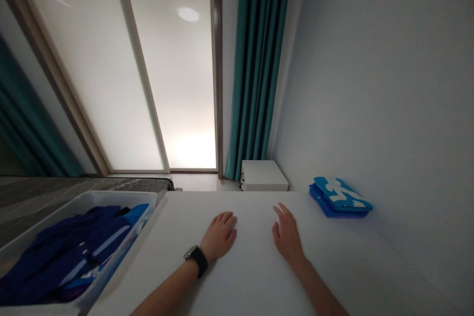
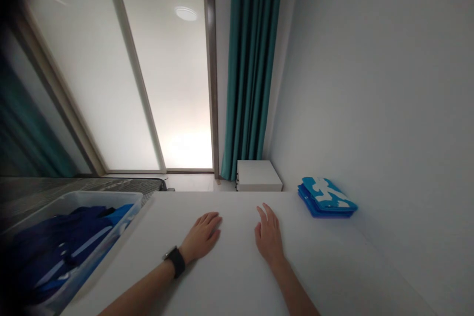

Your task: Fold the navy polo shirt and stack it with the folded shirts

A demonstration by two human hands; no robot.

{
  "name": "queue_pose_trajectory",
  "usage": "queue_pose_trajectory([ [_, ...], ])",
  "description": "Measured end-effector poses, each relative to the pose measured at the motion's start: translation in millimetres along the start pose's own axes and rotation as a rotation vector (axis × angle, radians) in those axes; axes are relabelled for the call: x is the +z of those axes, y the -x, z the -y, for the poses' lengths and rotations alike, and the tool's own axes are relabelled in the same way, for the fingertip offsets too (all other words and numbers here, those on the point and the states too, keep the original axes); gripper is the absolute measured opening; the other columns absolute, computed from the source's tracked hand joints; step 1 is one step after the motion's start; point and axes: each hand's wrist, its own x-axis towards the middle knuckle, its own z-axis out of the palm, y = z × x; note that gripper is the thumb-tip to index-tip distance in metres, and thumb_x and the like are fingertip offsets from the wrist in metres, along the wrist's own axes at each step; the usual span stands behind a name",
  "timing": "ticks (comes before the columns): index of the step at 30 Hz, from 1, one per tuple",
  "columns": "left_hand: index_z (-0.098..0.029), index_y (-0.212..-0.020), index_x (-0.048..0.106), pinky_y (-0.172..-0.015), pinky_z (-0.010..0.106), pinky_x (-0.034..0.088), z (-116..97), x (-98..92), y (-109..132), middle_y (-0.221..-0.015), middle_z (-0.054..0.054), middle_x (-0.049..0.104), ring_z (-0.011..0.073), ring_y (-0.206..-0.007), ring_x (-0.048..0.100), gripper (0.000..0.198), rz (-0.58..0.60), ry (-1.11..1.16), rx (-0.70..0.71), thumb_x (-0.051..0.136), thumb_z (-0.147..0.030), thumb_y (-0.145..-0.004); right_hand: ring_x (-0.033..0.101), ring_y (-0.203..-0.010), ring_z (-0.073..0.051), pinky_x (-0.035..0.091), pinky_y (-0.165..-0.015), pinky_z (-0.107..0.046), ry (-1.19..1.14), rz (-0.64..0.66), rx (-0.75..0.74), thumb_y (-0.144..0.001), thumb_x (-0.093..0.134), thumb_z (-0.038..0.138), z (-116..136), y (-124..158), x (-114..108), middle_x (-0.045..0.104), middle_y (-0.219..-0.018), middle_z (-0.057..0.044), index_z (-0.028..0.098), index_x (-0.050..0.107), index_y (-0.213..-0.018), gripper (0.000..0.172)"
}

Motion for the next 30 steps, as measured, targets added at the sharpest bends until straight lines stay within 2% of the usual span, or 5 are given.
queue_pose_trajectory([
  [6, -0.024, -0.126, 0.052, -0.108, 0.041, 0.033, 30, -28.5, 51, -0.136, 0.007, 0.052, 0.0234, -0.126, 0.043, 0.037, -0.035, -0.029, -0.071, 0.046, -0.025, -0.089, 0.038, -0.133, -0.024, 0.04, -0.105, -0.048, -0.123, 0.082, -0.031, -0.086, 0.038, 0.011, 66, -8, 36, 0.04, -0.142, -0.012, 0.022, 0.04, -0.135, 0.051],
  [10, -0.024, -0.123, 0.053, -0.108, 0.041, 0.032, 29, -37.8, 74, -0.134, 0.007, 0.052, 0.0237, -0.126, 0.042, 0.035, -0.077, -0.07, -0.148, 0.046, -0.023, -0.088, 0.039, -0.133, -0.023, 0.039, -0.105, -0.044, -0.178, 0.155, -0.027, -0.085, 0.038, 0.011, 111, -10, 52, 0.04, -0.142, -0.012, 0.021, 0.041, -0.134, 0.05],
  [14, -0.024, -0.12, 0.053, -0.108, 0.041, 0.03, 20, -42.1, 87, -0.132, 0.007, 0.052, 0.0241, -0.124, 0.043, 0.032, -0.095, -0.11, -0.186, 0.046, -0.024, -0.089, 0.05, -0.122, -0.024, 0.043, -0.099, -0.04, -0.154, 0.261, 0.057, -0.082, 0.041, 0.013, 138, -1, 64, 0.053, -0.13, -0.012, 0.019, 0.049, -0.129, 0.048],
  [20, -0.023, -0.113, 0.056, -0.104, 0.04, 0.033, 16, -44.0, 91, -0.123, 0.006, 0.057, 0.0235, -0.118, 0.046, 0.026, -0.11, -0.088, -0.185, 0.047, -0.022, -0.088, 0.058, -0.106, -0.027, 0.043, -0.096, -0.043, -0.155, 0.265, -0.122, -0.079, 0.048, 0.016, 137, 18, 70, 0.065, -0.11, -0.008, 0.026, 0.061, -0.111, 0.036],
  [30, -0.022, -0.099, 0.061, -0.091, 0.036, 0.038, 21, -43.8, 99, -0.107, 0.003, 0.063, 0.0207, -0.103, 0.052, 0.017, -0.172, -0.004, -0.242, 0.05, -0.019, -0.087, 0.059, -0.109, -0.024, 0.044, -0.097, -0.042, -0.215, 0.288, -0.262, -0.084, 0.05, 0.024, 123, 32, 79, 0.065, -0.117, -0.006, 0.028, 0.063, -0.112, 0.031],
])
